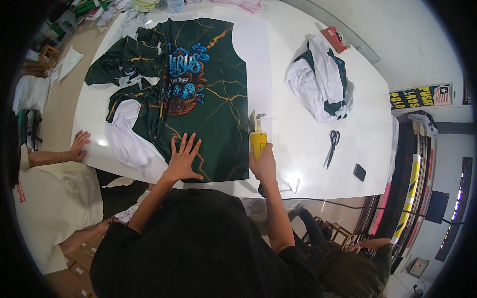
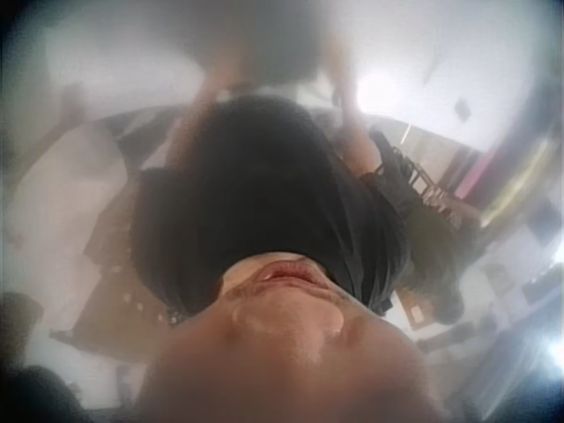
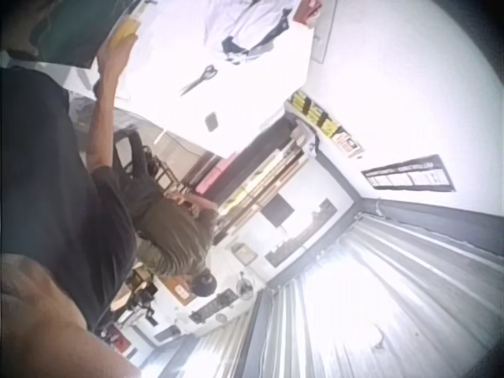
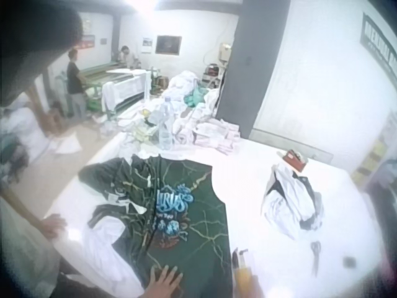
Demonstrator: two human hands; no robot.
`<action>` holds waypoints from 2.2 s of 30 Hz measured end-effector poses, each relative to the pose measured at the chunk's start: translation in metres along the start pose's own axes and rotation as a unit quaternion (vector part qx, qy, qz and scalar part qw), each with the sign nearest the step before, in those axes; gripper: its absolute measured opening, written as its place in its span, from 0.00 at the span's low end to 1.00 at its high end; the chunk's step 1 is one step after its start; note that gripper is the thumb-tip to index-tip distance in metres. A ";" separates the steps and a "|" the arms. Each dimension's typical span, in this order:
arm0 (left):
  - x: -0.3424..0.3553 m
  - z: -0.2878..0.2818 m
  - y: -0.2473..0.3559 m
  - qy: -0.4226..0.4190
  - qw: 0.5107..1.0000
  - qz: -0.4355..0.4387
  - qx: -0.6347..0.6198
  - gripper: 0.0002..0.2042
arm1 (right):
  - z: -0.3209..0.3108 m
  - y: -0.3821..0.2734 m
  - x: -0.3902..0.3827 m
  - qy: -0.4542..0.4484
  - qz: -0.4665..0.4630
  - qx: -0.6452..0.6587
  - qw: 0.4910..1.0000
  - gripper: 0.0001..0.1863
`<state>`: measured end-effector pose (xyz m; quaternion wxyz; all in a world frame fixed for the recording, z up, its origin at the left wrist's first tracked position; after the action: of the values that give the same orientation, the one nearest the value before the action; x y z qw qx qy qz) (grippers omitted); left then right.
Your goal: The person uses a yellow rotary cutter to cut green and white printed fabric panels on a large white table, then clears away the excess fabric scraps.
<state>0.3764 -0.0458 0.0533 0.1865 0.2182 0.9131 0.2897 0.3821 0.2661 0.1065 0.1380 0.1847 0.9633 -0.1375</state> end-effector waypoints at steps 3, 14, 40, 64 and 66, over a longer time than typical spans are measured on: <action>0.001 0.002 -0.002 -0.001 1.000 0.004 -0.004 0.68 | -0.006 -0.010 0.020 0.006 -0.007 0.003 1.000 0.25; 0.003 0.000 -0.001 -0.027 0.999 -0.023 0.009 0.68 | -0.013 -0.030 0.102 0.053 -0.062 -0.007 0.997 0.26; 0.001 0.004 -0.003 -0.013 1.000 -0.016 0.002 0.72 | -0.041 -0.092 0.251 0.081 -0.103 -0.024 0.991 0.32; -0.026 0.004 0.000 0.010 0.991 -0.136 -0.011 0.72 | -0.079 0.001 0.249 -0.028 -0.277 -0.091 0.956 0.30; -0.024 0.006 -0.003 0.013 0.991 -0.132 -0.010 0.74 | -0.082 -0.001 0.253 -0.028 -0.293 -0.100 0.950 0.30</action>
<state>0.3987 -0.0576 0.0527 0.2136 0.0898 0.9331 0.2749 0.1373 0.3715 0.1026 0.1365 -0.1243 0.9795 -0.0802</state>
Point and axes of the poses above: each hand's wrist, its own x-axis towards the middle knuckle, its own z-axis out of the palm, y = z × x, the point moved 2 cm from there along x, towards the middle knuckle, and after that the axes turned 15 degrees about -x, right-handed, at the moved point
